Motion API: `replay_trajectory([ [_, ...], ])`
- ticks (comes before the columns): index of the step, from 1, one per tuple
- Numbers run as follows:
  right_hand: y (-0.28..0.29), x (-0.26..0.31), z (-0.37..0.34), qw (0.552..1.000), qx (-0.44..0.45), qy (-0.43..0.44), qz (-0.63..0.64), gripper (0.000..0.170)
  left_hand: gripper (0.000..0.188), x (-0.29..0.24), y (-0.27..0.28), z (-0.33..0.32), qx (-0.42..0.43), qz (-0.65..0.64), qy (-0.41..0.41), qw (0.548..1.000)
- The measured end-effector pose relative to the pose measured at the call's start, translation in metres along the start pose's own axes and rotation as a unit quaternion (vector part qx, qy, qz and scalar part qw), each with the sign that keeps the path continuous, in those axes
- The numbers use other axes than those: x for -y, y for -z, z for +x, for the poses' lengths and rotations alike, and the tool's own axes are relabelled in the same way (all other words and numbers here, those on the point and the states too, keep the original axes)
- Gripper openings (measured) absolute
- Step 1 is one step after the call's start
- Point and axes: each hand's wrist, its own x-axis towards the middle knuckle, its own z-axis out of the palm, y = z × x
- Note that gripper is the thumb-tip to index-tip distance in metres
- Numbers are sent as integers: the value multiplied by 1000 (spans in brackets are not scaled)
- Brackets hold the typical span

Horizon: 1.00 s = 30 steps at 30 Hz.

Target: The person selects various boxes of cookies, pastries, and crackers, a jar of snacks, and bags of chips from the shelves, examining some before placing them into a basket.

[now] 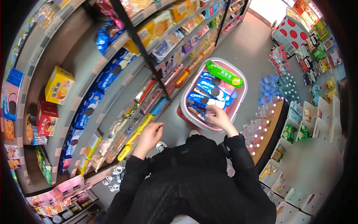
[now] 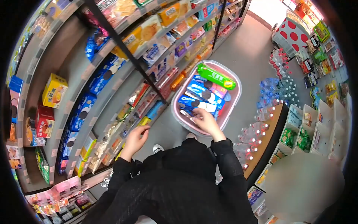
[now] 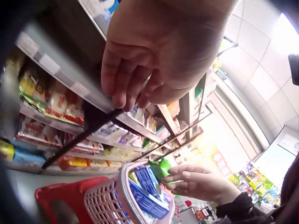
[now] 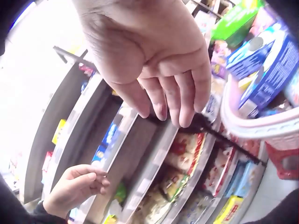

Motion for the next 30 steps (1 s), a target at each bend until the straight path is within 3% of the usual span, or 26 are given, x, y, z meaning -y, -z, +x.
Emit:
replay_trajectory([
  [4,69,-56,31,970,-200,37,-133,60,18,-33,-45,33,31,-41,18,998],
  [8,123,-67,71,934,-272,40,-227,69,20,-64,-71,50,34,-23,19,999],
  [12,132,-60,96,900,-194,13,-390,78,21,-74,-80,46,40,-15,39,998],
  [14,128,-75,113,891,-167,61,-418,80,22,-73,-80,38,53,-2,56,997],
  [16,123,-97,136,855,-167,131,-474,72,21,-68,-79,30,31,14,76,997],
  [24,126,-88,154,903,-100,119,-400,49,22,-57,-84,14,11,12,124,992],
  [28,136,-31,128,906,-103,171,-374,51,23,-57,-85,28,21,-55,118,991],
  [30,135,8,107,913,-78,139,-375,53,24,-52,-92,38,-9,-93,91,992],
])
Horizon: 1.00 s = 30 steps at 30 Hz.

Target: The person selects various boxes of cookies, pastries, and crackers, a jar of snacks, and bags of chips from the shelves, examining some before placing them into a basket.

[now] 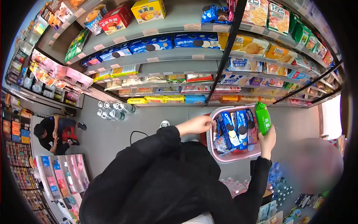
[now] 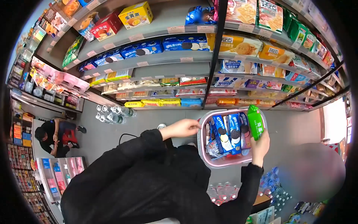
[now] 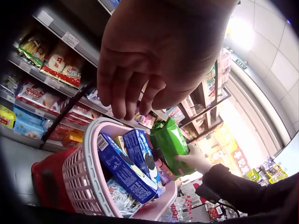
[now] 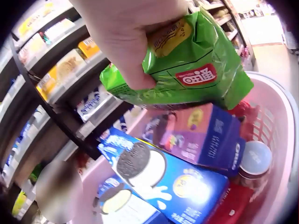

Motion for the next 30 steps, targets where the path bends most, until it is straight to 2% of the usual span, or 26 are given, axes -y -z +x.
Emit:
replay_trajectory([
  [1,11,12,-6,997,-34,69,11,54,25,0,-3,7,19,-181,61,981],
  [2,23,26,-14,988,-68,136,22,55,27,-1,-4,14,40,-355,118,926],
  [3,35,43,-21,988,-70,134,18,55,40,-8,1,18,45,-419,161,893],
  [4,45,64,-29,977,-85,194,23,56,40,-12,7,21,50,-419,158,893],
  [5,53,81,-35,962,-100,252,27,56,46,-14,14,24,71,-543,170,820],
  [6,56,92,-42,958,-82,273,38,59,53,-17,20,25,92,-655,181,728],
  [8,57,113,-49,932,-66,353,37,61,62,-21,30,23,69,-749,101,652],
  [9,55,122,-52,925,-49,374,32,61,61,-42,47,12,51,-754,86,649],
  [10,53,132,-55,917,-32,397,27,61,62,-35,50,7,17,-731,82,678],
  [12,54,154,-57,906,-33,419,38,53,61,-27,63,-14,26,-749,72,658],
  [14,42,170,-58,889,-30,457,8,45,61,-2,70,-36,19,-735,59,675],
  [15,35,179,-59,888,-31,459,10,45,60,3,77,-44,-8,-714,93,694],
  [16,28,189,-59,882,-29,470,12,42,60,11,82,-51,-12,-712,91,696],
  [18,14,211,-57,871,-30,490,19,39,54,28,94,-64,-31,-713,111,691],
  [19,7,223,-55,871,-36,489,19,36,52,34,101,-70,-36,-739,110,663],
  [20,-1,234,-54,872,-42,488,20,34,52,40,109,-76,-44,-737,108,665],
  [21,-6,243,-52,871,-15,492,-2,46,55,45,117,-82,-60,-720,92,685],
  [22,-8,255,-50,867,-13,497,2,46,59,50,126,-89,-77,-702,76,704],
  [25,-13,287,-47,901,85,393,161,91,61,84,156,-111,-88,-694,75,710],
  [26,-16,298,-45,903,78,346,244,84,61,99,164,-119,-83,-694,75,711],
  [28,-50,296,-37,909,86,255,319,77,62,122,182,-137,-88,-693,92,710],
  [29,-79,291,-37,861,153,144,464,65,62,133,189,-144,-88,-690,109,710],
  [30,-80,301,-37,819,239,24,522,55,62,145,195,-151,-89,-692,109,708],
])
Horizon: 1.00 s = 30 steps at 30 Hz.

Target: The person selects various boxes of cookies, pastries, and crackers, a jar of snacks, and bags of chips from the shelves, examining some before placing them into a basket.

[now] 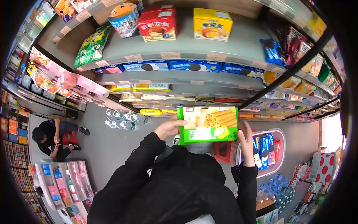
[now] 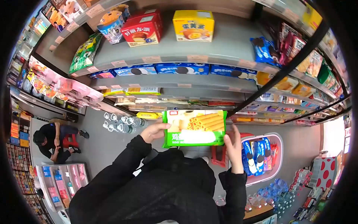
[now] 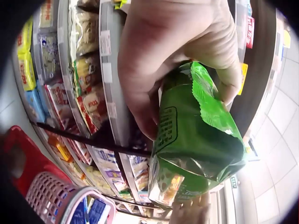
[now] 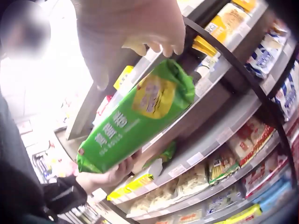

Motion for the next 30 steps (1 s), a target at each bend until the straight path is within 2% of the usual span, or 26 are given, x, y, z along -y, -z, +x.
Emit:
replay_trajectory([
  [2,-11,-25,11,969,27,-135,207,47,56,-7,24,-5,-2,17,-15,1000],
  [3,-19,-28,16,969,28,-137,205,47,56,-12,30,-7,-3,14,-15,1000],
  [5,-35,-33,24,945,146,-197,218,40,53,-19,41,-6,9,39,-21,999],
  [6,-41,-39,28,945,146,-200,215,40,53,-21,46,-5,8,35,-21,999],
  [8,-53,-55,37,951,122,-199,205,34,51,-27,56,0,-56,11,-1,998],
  [9,-60,-59,44,949,95,-209,217,33,46,-32,50,1,-92,26,-20,995],
  [12,-72,-64,62,947,55,-214,232,32,45,-43,62,12,-111,24,-20,993],
  [13,-74,-73,72,955,52,-191,222,30,36,-42,69,20,-94,10,-43,995],
  [14,-74,-80,79,955,45,-189,225,30,36,-43,79,24,-89,13,-37,995],
  [18,-81,-87,111,952,24,-169,254,29,42,-49,102,37,-117,27,-11,993],
  [20,-81,-87,128,956,4,-178,232,30,40,-55,109,42,-119,89,-8,989],
  [21,-80,-88,138,959,16,-160,233,31,52,-57,108,44,-117,79,-14,990],
  [22,-82,-86,146,959,11,-156,235,31,52,-59,108,47,-113,83,-13,990],
  [24,-87,-83,164,969,-1,-145,200,27,54,-64,108,53,-134,149,-12,980],
  [29,-92,-73,199,978,-15,-135,158,33,59,-76,90,53,-148,238,18,960],
  [30,-95,-71,203,989,-10,-115,93,33,59,-76,92,55,-142,245,23,959],
])
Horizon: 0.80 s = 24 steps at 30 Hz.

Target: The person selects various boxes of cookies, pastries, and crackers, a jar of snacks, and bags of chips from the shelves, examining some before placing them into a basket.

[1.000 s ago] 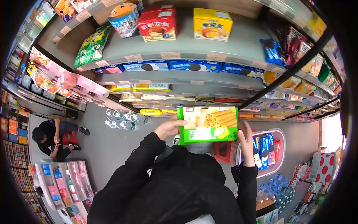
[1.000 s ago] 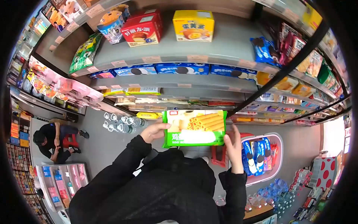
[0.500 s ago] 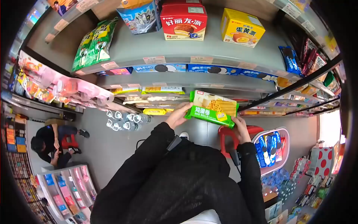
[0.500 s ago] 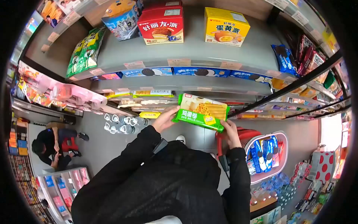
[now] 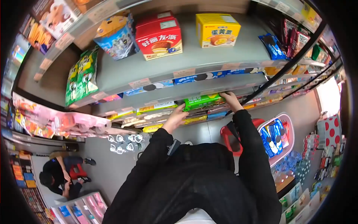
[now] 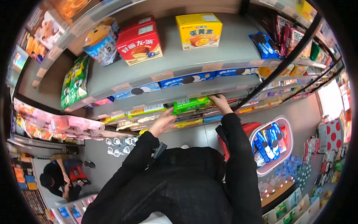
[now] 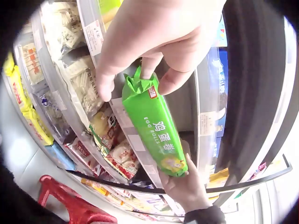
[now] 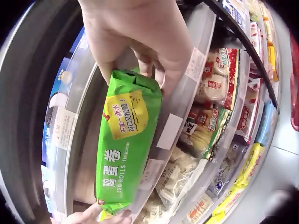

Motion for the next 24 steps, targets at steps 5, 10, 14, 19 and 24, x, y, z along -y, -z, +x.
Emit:
replay_trajectory([
  [5,-3,-4,23,993,-12,43,-109,33,68,-3,-4,11,-3,-83,28,996],
  [10,-18,-6,23,982,-75,119,-128,40,67,-1,-5,27,-33,-144,-15,989],
  [14,-12,-63,63,964,-76,165,-194,41,70,3,-4,34,-34,-134,1,990],
  [19,-14,-55,38,941,-82,143,-295,43,78,2,-10,26,-68,-107,20,992],
  [24,-16,-52,17,953,-47,173,-246,47,76,-1,-9,21,-50,-67,28,996],
])
